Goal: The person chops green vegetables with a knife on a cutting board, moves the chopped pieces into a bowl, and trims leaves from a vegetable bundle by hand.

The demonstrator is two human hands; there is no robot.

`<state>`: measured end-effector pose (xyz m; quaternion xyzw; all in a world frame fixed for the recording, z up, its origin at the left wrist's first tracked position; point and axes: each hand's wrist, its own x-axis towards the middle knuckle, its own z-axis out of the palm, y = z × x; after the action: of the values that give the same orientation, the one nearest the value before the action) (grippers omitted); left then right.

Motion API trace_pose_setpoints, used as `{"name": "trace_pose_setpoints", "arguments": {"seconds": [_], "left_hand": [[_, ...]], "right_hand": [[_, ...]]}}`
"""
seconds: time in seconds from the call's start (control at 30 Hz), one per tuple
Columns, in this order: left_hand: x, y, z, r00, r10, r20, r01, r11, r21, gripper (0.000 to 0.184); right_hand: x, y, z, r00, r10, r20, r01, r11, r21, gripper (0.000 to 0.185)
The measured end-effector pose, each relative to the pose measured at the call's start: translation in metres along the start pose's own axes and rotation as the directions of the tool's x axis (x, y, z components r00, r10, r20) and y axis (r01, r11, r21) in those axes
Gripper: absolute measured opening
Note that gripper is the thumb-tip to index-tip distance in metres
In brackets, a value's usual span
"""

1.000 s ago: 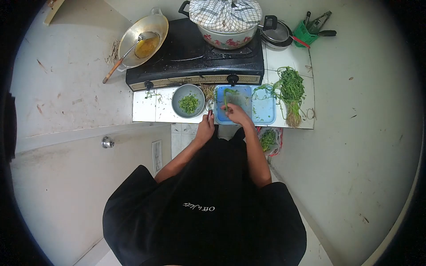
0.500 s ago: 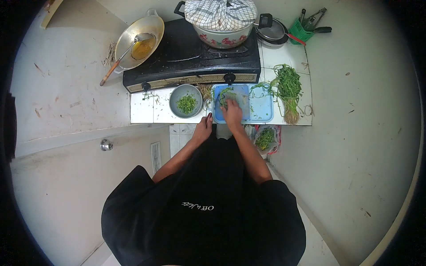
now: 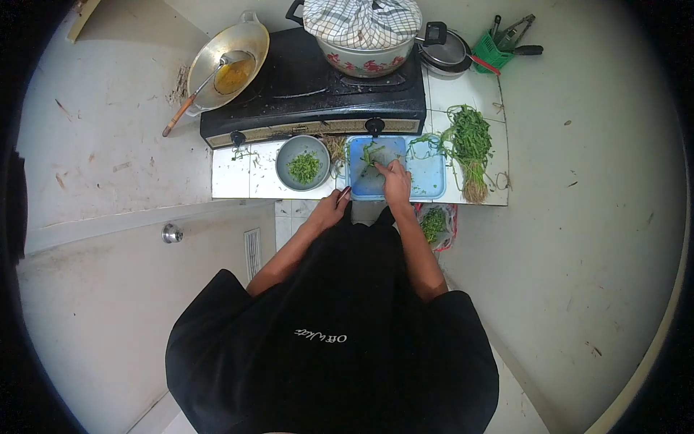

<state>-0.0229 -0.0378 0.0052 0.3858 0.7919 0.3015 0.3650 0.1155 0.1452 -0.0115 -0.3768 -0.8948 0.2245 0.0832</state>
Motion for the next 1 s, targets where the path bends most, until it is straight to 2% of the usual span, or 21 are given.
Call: {"name": "trace_pose_setpoints", "arguments": {"seconds": [0.17, 0.23, 0.3, 0.37, 0.4, 0.47, 0.67, 0.9, 1.0], "left_hand": [[-0.001, 0.004, 0.001, 0.998, -0.054, 0.014, 0.053, 0.998, 0.038, 0.046], [-0.010, 0.004, 0.007, 0.997, -0.078, -0.001, 0.078, 0.994, 0.073, 0.046], [-0.010, 0.007, 0.012, 0.994, -0.111, -0.004, 0.112, 0.993, 0.040, 0.045], [-0.013, 0.010, 0.017, 0.995, -0.099, -0.018, 0.100, 0.995, 0.017, 0.045], [-0.013, 0.011, 0.019, 0.994, -0.103, -0.030, 0.103, 0.995, -0.006, 0.045], [-0.017, 0.013, 0.022, 0.993, -0.113, -0.038, 0.112, 0.993, -0.030, 0.045], [-0.018, 0.016, 0.016, 0.993, -0.099, -0.057, 0.098, 0.995, -0.010, 0.043], [-0.021, 0.010, 0.018, 0.993, -0.102, -0.066, 0.102, 0.995, -0.001, 0.043], [-0.023, 0.011, 0.019, 0.988, -0.119, -0.094, 0.119, 0.993, -0.005, 0.043]], "right_hand": [[-0.006, 0.001, 0.009, 1.000, -0.022, 0.005, 0.022, 0.999, -0.043, 0.065], [-0.010, 0.000, 0.009, 0.997, -0.052, -0.057, 0.049, 0.998, -0.049, 0.060], [-0.012, -0.003, 0.007, 0.998, -0.061, -0.008, 0.060, 0.995, -0.085, 0.058], [-0.012, -0.009, 0.006, 0.985, -0.024, -0.173, 0.034, 0.998, 0.056, 0.049], [-0.011, -0.012, 0.005, 0.985, -0.023, -0.170, 0.032, 0.998, 0.056, 0.049], [-0.008, -0.019, 0.003, 0.964, -0.058, -0.259, 0.104, 0.981, 0.167, 0.040], [0.001, -0.016, 0.025, 0.972, -0.012, -0.234, 0.034, 0.995, 0.090, 0.026], [-0.001, -0.015, 0.020, 0.972, 0.033, -0.231, -0.001, 0.991, 0.137, 0.024], [-0.002, -0.011, 0.020, 0.963, -0.005, -0.271, 0.052, 0.984, 0.169, 0.024]]}}
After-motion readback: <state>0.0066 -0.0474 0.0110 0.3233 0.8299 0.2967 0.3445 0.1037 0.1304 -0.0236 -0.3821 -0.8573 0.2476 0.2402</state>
